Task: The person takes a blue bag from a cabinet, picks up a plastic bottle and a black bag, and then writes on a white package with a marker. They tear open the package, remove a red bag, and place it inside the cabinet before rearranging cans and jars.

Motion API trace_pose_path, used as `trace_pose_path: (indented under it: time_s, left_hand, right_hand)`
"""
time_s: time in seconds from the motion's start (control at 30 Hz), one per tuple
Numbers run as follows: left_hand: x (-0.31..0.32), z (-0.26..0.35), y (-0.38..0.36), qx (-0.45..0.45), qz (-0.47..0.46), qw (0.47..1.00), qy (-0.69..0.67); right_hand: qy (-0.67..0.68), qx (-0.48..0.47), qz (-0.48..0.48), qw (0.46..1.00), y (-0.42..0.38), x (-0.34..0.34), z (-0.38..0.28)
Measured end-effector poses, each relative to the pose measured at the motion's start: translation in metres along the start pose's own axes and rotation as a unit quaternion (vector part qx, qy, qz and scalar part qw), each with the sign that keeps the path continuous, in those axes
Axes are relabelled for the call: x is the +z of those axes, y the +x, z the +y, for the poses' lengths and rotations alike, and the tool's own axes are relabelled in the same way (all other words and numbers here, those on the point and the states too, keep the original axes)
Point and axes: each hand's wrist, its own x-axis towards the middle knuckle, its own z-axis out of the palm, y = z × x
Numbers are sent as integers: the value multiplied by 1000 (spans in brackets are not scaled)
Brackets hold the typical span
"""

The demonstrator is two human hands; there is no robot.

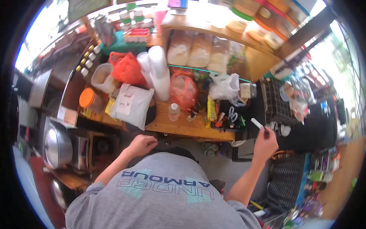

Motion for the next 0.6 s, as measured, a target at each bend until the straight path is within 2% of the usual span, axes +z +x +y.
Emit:
trace_pose_path:
  time_s: [0.07, 0.1, 0.13, 0.17, 0.2, 0.27, 0.3, 0.33, 0.37, 0.4, 0.5, 0.53, 0.6]
  left_hand:
    - [10, 23, 16, -39, 13, 987, -154]
    - [12, 33, 25, -67, -3, 972, -224]
    - [7, 49, 34, -77, -21, 952, -297]
    - [9, 57, 41, -63, -29, 909, -410]
    - [7, 66, 49, -67, -21, 908, -412]
    - [-7, 77, 63, 11, -25, 777, -628]
    - [-16, 72, 67, -9, -17, 800, -600]
    - [-25, 66, 69, -30, -9, 821, -571]
    - [-40, 60, 69, -39, -16, 863, -503]
    - [-47, 52, 67, -25, -15, 875, -483]
    - [-63, 41, 53, 10, -7, 859, -511]
    - [-67, 37, 51, 22, -22, 847, -531]
    - [-73, 25, 46, 31, -39, 831, -553]
  right_hand:
    - [177, 81, -36, 980, -4, -16, -33]
    - [287, 99, -81, 949, -9, -11, -54]
    - [390, 120, -127, 904, -20, -4, -75]
    - [448, 155, -209, 855, -34, 9, -89]
    - [499, 190, -287, 795, -49, 24, -102]
    - [463, 210, -417, 754, -82, 44, -138]
    - [463, 208, -423, 750, -86, 52, -143]
    - [457, 207, -485, 716, -91, 60, -149]
    - [447, 206, -545, 678, -95, 68, -154]
    - [446, 208, -551, 674, -94, 76, -158]
    - [403, 195, -711, 542, -93, 95, -172]
    - [403, 200, -711, 541, -98, 102, -180]
    - [394, 167, -804, 414, -110, 114, -205]
